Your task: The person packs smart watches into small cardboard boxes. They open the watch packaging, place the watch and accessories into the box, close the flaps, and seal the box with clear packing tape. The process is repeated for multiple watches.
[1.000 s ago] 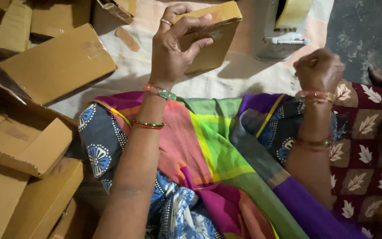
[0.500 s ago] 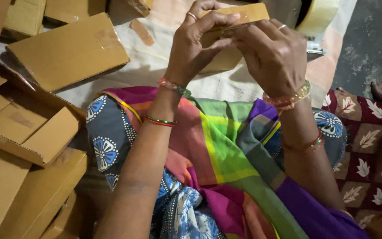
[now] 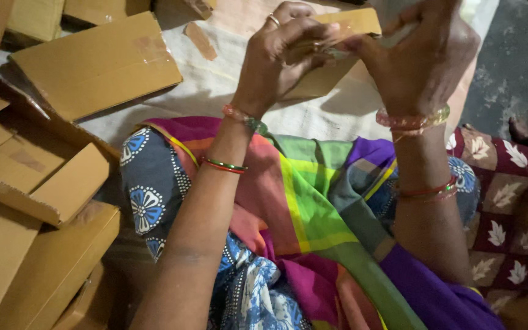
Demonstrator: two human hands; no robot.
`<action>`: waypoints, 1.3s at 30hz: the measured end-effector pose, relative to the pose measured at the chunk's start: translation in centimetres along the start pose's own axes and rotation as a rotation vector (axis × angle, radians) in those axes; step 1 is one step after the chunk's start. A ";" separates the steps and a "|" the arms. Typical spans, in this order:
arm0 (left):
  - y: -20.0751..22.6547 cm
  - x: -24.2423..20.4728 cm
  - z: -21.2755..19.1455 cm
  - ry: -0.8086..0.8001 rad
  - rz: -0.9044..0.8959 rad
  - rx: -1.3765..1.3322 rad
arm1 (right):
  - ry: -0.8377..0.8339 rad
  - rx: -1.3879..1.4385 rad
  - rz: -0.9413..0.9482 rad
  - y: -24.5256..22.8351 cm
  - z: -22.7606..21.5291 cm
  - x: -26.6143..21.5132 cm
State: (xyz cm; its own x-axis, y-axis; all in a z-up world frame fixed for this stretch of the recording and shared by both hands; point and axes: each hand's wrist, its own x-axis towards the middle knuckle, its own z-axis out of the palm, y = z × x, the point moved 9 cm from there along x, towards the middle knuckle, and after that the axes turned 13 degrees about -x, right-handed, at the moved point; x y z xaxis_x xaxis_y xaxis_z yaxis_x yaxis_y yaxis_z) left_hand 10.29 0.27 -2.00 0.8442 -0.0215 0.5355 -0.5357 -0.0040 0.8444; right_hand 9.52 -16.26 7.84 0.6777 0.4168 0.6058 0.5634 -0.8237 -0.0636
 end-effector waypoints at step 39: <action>-0.6 -2.0 0.8 0.325 -0.002 0.019 | 0.096 0.140 0.301 -0.1 5.7 -3.4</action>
State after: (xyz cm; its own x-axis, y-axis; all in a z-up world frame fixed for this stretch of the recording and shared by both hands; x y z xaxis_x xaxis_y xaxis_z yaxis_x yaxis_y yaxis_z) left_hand 8.90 -0.47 -3.54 0.8043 0.2990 0.5134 -0.5320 -0.0225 0.8465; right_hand 9.87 -15.42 1.30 0.7795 0.1190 0.6150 0.4086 -0.8408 -0.3552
